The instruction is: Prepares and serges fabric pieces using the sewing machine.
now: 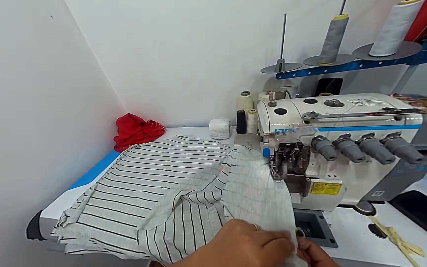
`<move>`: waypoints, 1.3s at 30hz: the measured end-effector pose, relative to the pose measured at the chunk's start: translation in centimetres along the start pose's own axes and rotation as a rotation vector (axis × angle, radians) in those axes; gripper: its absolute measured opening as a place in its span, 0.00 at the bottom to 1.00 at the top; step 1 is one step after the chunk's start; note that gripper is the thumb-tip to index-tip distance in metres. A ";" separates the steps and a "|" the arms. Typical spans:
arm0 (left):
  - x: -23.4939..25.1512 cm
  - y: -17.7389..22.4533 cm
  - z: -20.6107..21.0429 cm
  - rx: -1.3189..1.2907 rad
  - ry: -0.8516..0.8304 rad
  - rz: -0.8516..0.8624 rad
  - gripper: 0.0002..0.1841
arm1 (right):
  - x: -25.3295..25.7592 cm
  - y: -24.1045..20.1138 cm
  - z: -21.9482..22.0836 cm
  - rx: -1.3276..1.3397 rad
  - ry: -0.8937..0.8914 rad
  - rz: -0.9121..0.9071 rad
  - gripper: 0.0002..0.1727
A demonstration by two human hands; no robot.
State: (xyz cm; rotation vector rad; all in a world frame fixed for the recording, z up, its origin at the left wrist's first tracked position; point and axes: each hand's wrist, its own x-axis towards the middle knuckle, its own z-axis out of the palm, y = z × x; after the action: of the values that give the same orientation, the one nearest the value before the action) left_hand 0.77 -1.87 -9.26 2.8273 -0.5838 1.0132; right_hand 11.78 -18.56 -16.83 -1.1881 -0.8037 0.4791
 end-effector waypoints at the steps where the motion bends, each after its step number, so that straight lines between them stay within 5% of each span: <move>1: 0.3 -0.1 0.0 0.008 0.003 -0.019 0.10 | 0.2 -0.1 0.1 -0.008 0.014 -0.009 0.09; 15: 4.8 -1.6 3.2 0.348 0.102 -0.244 0.08 | 4.6 -0.5 2.2 0.002 0.149 0.006 0.10; 22: 0.6 -1.1 2.5 0.044 0.295 -0.316 0.13 | 4.9 0.2 2.1 0.028 -0.023 0.111 0.11; 26: -0.5 0.5 1.7 0.024 0.464 -0.297 0.10 | 4.7 -0.9 5.1 0.424 -0.135 0.184 0.20; 30: 0.1 -0.1 1.4 0.122 0.421 -0.298 0.09 | 4.3 -0.6 8.7 0.940 -0.157 0.431 0.26; 32: 0.6 -2.3 1.1 0.099 0.309 -0.431 0.14 | 5.4 0.0 9.9 0.798 -0.107 0.425 0.23; 36: 1.3 -7.4 -1.4 -0.209 0.122 -0.812 0.12 | 5.6 0.6 7.2 0.018 -0.190 0.181 0.22; 39: 0.8 -7.9 -1.9 -0.190 0.154 -0.607 0.12 | 3.5 0.6 4.1 -0.212 -0.134 0.014 0.21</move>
State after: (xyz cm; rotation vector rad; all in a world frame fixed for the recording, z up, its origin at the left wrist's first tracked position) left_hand 3.25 5.57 -6.90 2.4726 0.1834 0.9673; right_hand 10.87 -13.31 -15.77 -1.3688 -0.9807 0.4974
